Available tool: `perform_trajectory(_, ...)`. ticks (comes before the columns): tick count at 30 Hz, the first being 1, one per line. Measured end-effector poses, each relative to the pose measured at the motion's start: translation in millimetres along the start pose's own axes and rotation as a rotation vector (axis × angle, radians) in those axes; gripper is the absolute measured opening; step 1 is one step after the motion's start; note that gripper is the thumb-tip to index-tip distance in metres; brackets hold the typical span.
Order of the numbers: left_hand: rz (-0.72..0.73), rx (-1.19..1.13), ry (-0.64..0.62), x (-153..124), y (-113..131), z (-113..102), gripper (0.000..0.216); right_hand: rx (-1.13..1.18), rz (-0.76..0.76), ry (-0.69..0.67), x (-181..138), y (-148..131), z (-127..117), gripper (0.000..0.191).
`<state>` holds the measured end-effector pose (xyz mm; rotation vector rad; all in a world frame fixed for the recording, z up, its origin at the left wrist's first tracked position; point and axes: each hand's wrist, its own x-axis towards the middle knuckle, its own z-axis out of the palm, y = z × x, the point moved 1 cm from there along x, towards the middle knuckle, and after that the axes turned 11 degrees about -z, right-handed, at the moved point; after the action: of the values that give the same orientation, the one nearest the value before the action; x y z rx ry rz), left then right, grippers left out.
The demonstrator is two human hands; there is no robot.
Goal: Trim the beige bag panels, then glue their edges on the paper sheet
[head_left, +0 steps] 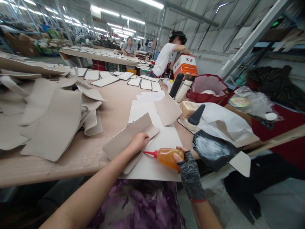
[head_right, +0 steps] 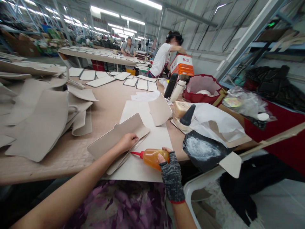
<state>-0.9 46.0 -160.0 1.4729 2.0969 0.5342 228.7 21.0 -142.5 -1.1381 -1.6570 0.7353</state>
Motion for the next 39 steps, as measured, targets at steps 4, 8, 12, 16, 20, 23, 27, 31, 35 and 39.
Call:
perform_trajectory(4,-0.004,0.012,0.008,-3,1,-1,0.024,0.015,0.026,-0.03,-12,-6,0,0.043)
perform_trajectory(8,0.001,0.022,0.008,-4,2,0,0.025,0.066,0.055,-0.079,-21,-11,0,0.041)
perform_trajectory(12,0.012,0.024,0.005,-2,1,2,0.025,0.126,0.058,-0.096,-30,-15,1,0.041)
perform_trajectory(16,0.016,0.032,0.0,-1,0,3,0.025,0.149,0.088,-0.139,-38,-19,1,0.04)
perform_trajectory(20,0.021,0.042,0.004,-1,-1,4,0.025,0.171,0.091,-0.151,-39,-24,1,0.039)
perform_trajectory(23,0.026,0.043,0.012,-1,-1,4,0.026,0.226,0.137,-0.157,-31,-19,-2,0.042)
perform_trajectory(27,0.031,0.044,0.015,-1,-1,2,0.025,0.209,0.215,-0.061,-9,4,-8,0.047)
perform_trajectory(31,0.035,0.046,0.014,-1,0,0,0.025,0.151,0.177,0.082,15,26,-9,0.053)
perform_trajectory(35,0.031,0.047,0.018,-2,0,-1,0.025,0.112,0.166,0.092,29,34,-5,0.054)
perform_trajectory(39,0.034,0.046,0.023,-2,0,-1,0.021,0.078,0.14,0.086,33,30,-3,0.051)
